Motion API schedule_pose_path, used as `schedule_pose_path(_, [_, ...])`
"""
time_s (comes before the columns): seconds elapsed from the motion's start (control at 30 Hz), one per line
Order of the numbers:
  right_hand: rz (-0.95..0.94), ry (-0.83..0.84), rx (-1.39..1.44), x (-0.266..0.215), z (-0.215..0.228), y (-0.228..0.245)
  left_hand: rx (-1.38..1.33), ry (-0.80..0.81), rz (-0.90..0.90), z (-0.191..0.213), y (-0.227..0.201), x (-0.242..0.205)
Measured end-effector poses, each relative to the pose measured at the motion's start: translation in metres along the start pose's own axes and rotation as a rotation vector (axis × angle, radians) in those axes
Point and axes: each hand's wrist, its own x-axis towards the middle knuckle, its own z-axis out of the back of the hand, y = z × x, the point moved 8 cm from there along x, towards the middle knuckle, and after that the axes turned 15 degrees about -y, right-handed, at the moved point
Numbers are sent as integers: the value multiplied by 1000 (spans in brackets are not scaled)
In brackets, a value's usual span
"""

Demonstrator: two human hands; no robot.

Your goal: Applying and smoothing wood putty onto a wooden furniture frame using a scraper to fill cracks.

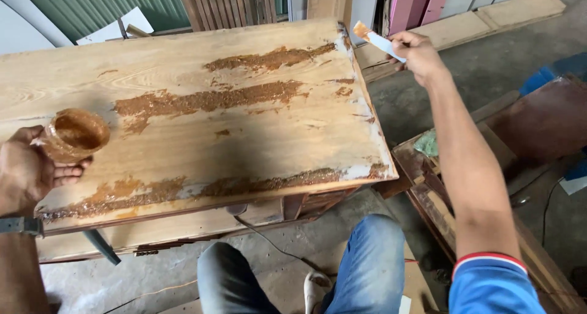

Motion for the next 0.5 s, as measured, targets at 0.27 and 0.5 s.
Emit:
schedule_pose_path(0.27, [-70, -42, -105, 31, -37, 3, 9, -19, -75, 11, 18, 16])
schedule_pose_path(0.5, [70, -46, -114, 53, -56, 7, 22, -45, -106, 22, 28, 22])
